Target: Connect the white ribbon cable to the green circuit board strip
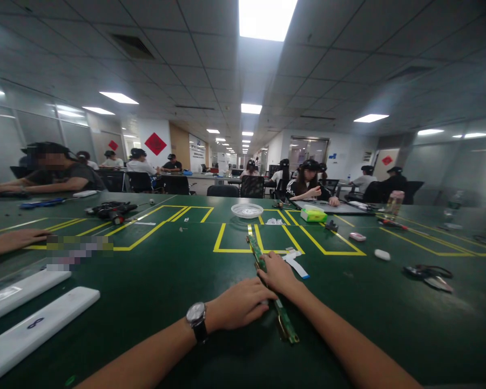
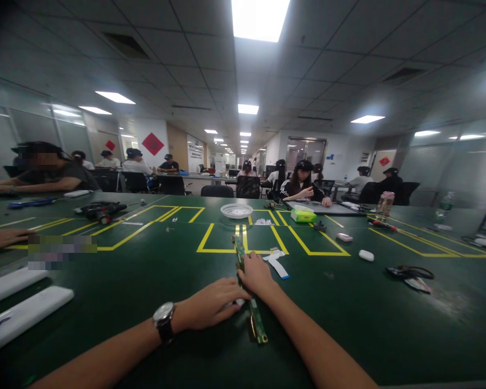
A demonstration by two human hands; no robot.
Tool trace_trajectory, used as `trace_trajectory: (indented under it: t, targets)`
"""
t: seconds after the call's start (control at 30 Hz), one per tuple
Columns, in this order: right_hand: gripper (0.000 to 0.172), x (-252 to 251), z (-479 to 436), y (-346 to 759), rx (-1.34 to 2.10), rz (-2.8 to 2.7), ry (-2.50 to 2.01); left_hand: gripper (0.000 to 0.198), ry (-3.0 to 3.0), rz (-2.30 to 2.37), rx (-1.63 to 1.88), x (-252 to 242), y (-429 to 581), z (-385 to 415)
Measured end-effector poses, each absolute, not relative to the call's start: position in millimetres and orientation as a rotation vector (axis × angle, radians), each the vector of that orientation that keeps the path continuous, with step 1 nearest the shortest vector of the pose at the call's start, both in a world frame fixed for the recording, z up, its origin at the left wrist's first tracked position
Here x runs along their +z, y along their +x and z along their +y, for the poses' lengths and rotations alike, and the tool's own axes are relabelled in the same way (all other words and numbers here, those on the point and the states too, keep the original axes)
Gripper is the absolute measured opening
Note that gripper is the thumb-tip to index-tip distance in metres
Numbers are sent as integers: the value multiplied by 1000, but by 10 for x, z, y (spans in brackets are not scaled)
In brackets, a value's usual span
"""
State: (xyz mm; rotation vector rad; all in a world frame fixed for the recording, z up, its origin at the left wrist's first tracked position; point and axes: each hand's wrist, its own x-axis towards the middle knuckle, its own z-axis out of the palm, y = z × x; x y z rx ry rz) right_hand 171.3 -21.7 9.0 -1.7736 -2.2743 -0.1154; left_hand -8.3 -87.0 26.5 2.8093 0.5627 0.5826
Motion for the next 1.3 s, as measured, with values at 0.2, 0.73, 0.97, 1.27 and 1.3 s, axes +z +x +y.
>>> trace_trajectory:
  t: [0.2, 0.73, 0.97, 1.27, 1.3]
  targets:
    - [42, 141, -188, 1775, -21, -2328, -1747, 31, 2626, 1092, 832, 156, -184, -597]
    - [39, 232, -426, 1573, 259, -2351, -1438, 44, 2447, 1335, 831, -92, -355, -215]
    - [40, 213, -551, 1438, 259, -2392, -1275, 42, 2145, 1319, 947, -81, -418, -64]
    - [42, 401, -548, 1589, 144, -2530, -1048, 30, 2075, 1254, 1016, -62, -451, -33]
    - [41, 399, -486, 1650, 81, -2473, -1149, 28, 2073, 1250, 1026, -68, -452, -28]
